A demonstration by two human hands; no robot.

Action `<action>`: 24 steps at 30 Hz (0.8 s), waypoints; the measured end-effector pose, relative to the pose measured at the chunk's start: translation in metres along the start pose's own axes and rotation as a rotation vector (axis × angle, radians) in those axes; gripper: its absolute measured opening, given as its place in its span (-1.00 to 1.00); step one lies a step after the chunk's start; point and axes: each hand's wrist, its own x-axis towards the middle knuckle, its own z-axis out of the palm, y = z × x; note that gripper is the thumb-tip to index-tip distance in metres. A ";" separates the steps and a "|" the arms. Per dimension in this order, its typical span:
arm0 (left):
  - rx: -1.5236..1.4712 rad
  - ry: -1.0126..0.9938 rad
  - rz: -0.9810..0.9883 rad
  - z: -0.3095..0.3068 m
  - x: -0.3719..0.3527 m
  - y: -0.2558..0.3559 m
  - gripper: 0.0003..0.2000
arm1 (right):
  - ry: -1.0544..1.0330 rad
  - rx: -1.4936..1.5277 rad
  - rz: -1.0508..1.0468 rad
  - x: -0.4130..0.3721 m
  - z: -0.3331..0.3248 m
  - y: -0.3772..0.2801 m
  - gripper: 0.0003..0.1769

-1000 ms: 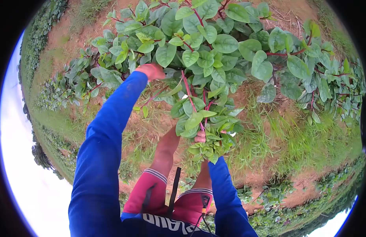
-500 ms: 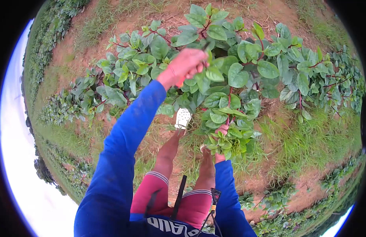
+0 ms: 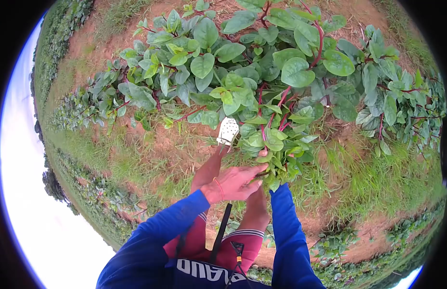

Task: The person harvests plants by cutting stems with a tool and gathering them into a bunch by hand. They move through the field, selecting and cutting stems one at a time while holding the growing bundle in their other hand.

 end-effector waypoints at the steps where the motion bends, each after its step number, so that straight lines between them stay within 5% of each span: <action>1: -0.003 -0.002 0.000 -0.008 0.008 -0.004 -0.67 | -0.008 0.003 0.025 -0.006 -0.005 -0.004 -0.41; 3: -0.124 0.077 -0.031 -0.024 0.033 -0.015 -0.78 | 0.038 -0.020 -0.108 -0.021 -0.014 -0.014 -0.44; 5: -0.053 0.258 0.053 -0.033 0.076 -0.022 -0.83 | -0.145 0.233 0.016 -0.027 -0.024 -0.022 -0.12; 9: 0.233 0.252 0.183 -0.049 0.180 -0.021 -0.81 | 0.126 -0.016 -0.142 -0.051 -0.003 -0.030 -0.15; 13: 0.725 0.029 -0.383 -0.053 0.281 -0.062 -0.57 | 0.210 -0.158 -0.108 -0.067 0.003 -0.045 -0.19; 15: 0.806 -0.073 -0.445 -0.055 0.291 -0.064 -0.54 | 0.359 -0.314 -0.224 -0.072 -0.015 -0.056 -0.22; 20: 0.941 -0.425 -0.657 -0.052 0.282 -0.120 -0.51 | 0.242 -0.191 -0.173 -0.088 0.008 -0.057 -0.22; 22: 0.651 -0.440 -0.858 -0.077 0.232 -0.077 -0.60 | 0.208 -0.166 -0.162 -0.099 0.016 -0.058 -0.22; 24: 0.232 -0.251 -0.636 -0.103 0.176 -0.064 -0.65 | 0.164 -0.122 -0.168 -0.113 0.029 -0.049 -0.22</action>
